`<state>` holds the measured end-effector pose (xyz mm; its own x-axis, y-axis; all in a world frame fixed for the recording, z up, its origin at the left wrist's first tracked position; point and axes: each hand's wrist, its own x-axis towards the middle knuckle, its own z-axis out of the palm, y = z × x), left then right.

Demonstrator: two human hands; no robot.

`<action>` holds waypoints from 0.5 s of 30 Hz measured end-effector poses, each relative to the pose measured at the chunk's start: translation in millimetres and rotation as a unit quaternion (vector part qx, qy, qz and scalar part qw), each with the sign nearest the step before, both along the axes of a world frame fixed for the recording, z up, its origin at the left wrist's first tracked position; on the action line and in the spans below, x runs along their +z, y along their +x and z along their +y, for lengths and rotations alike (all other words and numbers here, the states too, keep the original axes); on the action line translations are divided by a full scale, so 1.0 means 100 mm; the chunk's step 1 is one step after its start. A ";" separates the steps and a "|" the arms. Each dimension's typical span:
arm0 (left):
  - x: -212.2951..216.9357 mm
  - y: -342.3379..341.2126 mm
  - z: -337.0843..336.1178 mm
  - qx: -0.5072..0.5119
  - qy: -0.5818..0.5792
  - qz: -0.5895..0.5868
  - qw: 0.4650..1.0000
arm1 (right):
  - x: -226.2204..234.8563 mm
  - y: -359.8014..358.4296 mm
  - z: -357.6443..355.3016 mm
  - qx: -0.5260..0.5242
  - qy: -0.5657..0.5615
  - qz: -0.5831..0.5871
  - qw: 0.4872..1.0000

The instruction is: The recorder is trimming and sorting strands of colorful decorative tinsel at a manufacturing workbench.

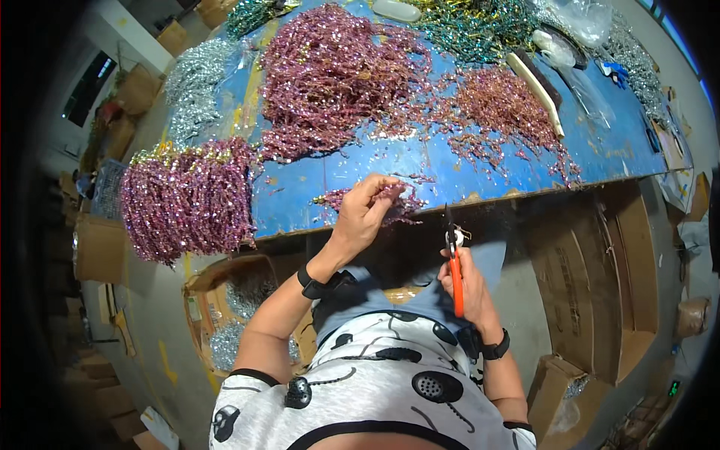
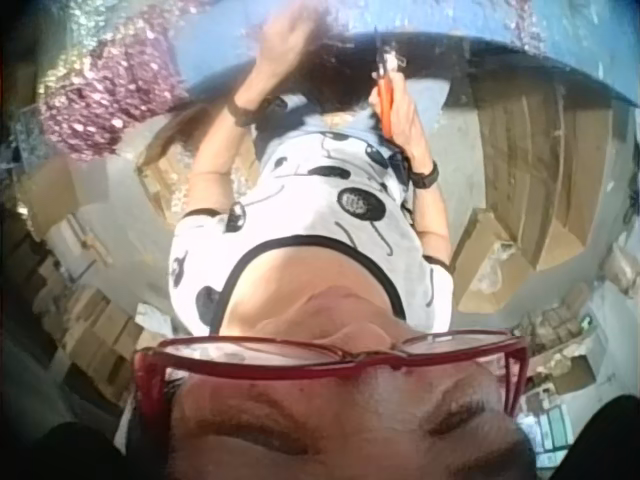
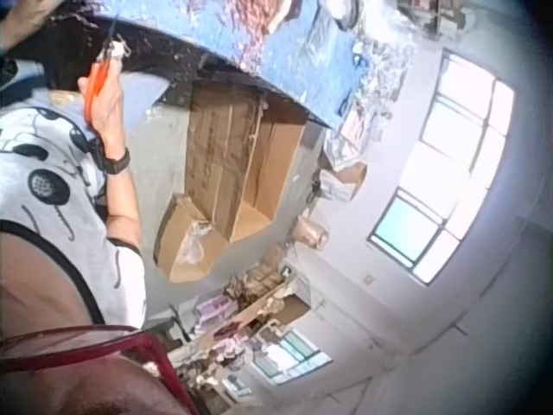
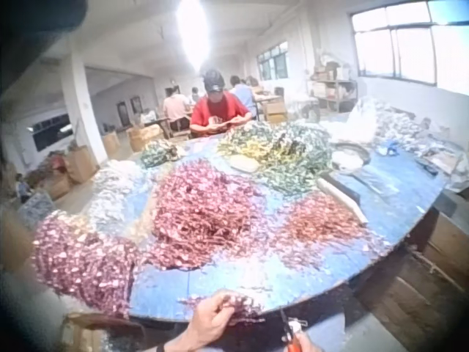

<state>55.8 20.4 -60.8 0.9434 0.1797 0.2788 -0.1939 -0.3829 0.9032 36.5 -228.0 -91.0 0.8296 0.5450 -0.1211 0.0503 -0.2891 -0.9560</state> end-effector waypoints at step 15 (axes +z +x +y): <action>0.00 0.08 0.12 -0.004 -0.086 0.039 0.996 | -0.04 0.01 0.00 -0.017 0.052 0.060 0.997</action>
<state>63.9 32.0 -60.4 0.9626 0.2113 0.1697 -0.1221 -0.2209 0.9676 37.1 -227.8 -94.9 0.8306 0.5321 -0.1641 -0.0736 -0.1872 -0.9796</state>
